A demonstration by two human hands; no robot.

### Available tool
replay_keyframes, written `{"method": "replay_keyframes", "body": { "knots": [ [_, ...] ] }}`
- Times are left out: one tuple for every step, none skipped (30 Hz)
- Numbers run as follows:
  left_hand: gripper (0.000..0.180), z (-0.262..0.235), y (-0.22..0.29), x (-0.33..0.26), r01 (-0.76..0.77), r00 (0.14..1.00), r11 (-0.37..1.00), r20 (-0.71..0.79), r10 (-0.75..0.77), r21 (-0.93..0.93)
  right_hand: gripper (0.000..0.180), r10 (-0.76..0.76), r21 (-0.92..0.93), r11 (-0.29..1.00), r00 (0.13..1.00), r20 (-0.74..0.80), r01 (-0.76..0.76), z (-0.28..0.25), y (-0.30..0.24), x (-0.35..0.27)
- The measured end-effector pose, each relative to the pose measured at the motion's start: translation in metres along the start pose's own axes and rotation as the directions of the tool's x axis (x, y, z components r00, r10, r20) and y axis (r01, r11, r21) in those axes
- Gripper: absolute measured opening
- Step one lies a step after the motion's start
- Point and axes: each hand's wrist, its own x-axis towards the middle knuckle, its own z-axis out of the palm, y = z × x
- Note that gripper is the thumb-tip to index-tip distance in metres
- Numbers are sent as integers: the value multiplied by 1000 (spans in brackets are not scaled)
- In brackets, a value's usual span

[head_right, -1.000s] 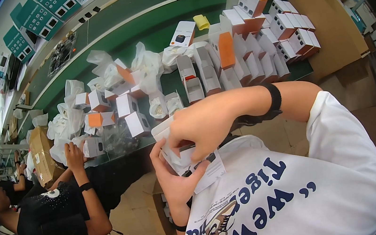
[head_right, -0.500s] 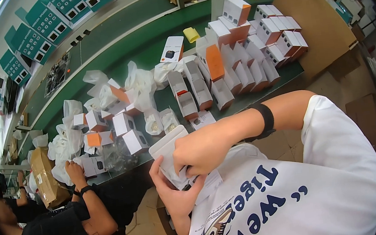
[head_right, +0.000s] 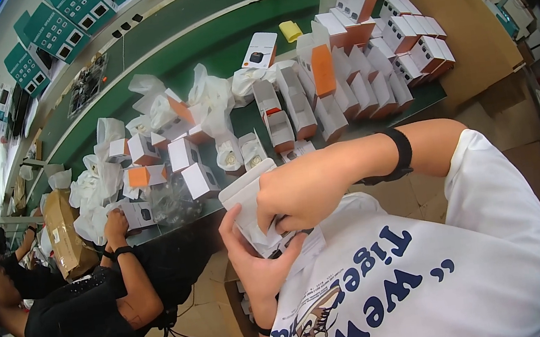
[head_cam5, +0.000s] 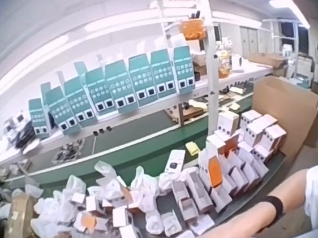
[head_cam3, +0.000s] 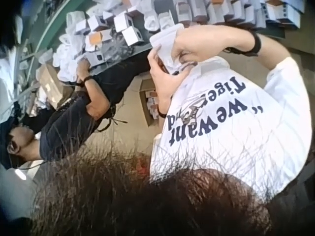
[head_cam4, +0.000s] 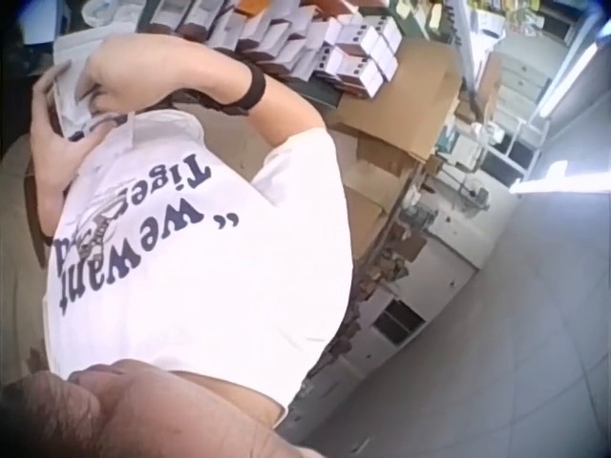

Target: The person assembles product packaging by picking up a box, inserting a manual and a speaker wrapped in a white bag, and closing the box before placing it into a larger cardboard container.

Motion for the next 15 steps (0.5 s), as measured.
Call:
{"method": "replay_keyframes", "body": {
  "knots": [
    [95, -1, 2, 1, 2, 1000, 1000, 0, -2, 0, 24, -10, 10, 1000, 1000, 10, 10, 1, -1, 1],
    [94, -3, 3, 2, -26, 1000, 997, -5, 26, 69, 24, -10, 12, 1000, 1000, 11, 10, 0, -3, 2],
    [94, -4, 4, 1, -53, 998, 989, -9, 55, 137, 24, -7, -28, 1000, 1000, 26, 7, -1, -5, 2],
    [94, -5, 2, -1, -51, 999, 989, -11, 53, 137, 24, -2, -69, 998, 999, 41, 5, -2, -6, 3],
    [94, -5, -2, -3, -20, 1000, 996, -16, 22, 84, 24, -3, -68, 998, 999, 43, 6, -2, -6, 4],
    [94, -6, -5, -4, 8, 1000, 1000, -19, -8, 30, 23, 9, -73, 997, 1000, 16, -8, -3, -5, 6],
    [94, -7, -6, -4, 9, 1000, 999, -19, -8, 31, 23, 20, -77, 997, 1000, -12, -21, -3, -5, 7],
    [94, -7, -6, -4, 8, 1000, 1000, -20, -8, 17, 23, 19, -77, 997, 1000, -11, -20, -2, -6, 7],
    [95, -8, -7, -4, 7, 1000, 1000, -19, -7, 3, 23, -8, -92, 996, 1000, -16, 6, 0, -8, 8],
    [95, -8, -7, -4, 8, 1000, 1000, -20, -8, 3, 22, -35, -107, 994, 999, -20, 33, 1, -9, 8],
    [95, -9, -6, -4, -3, 1000, 999, -20, 3, 35, 22, -35, -106, 994, 999, -19, 33, 2, -8, 8],
    [95, -9, -6, -4, -13, 1000, 998, -20, 14, 68, 22, -58, -85, 995, 998, -25, 55, 3, -5, 8],
    [95, -9, -6, -4, -12, 1000, 998, -21, 13, 69, 22, -79, -63, 995, 996, -32, 77, 4, -3, 8],
    [95, -9, -6, -4, -22, 999, 997, -27, 24, 76, 22, -80, -62, 995, 996, -32, 78, 4, -5, 9],
    [95, -9, -4, -4, -25, 999, 997, -29, 27, 79, 22, -58, -62, 996, 998, 4, 58, 3, -7, 9]
  ]
}}
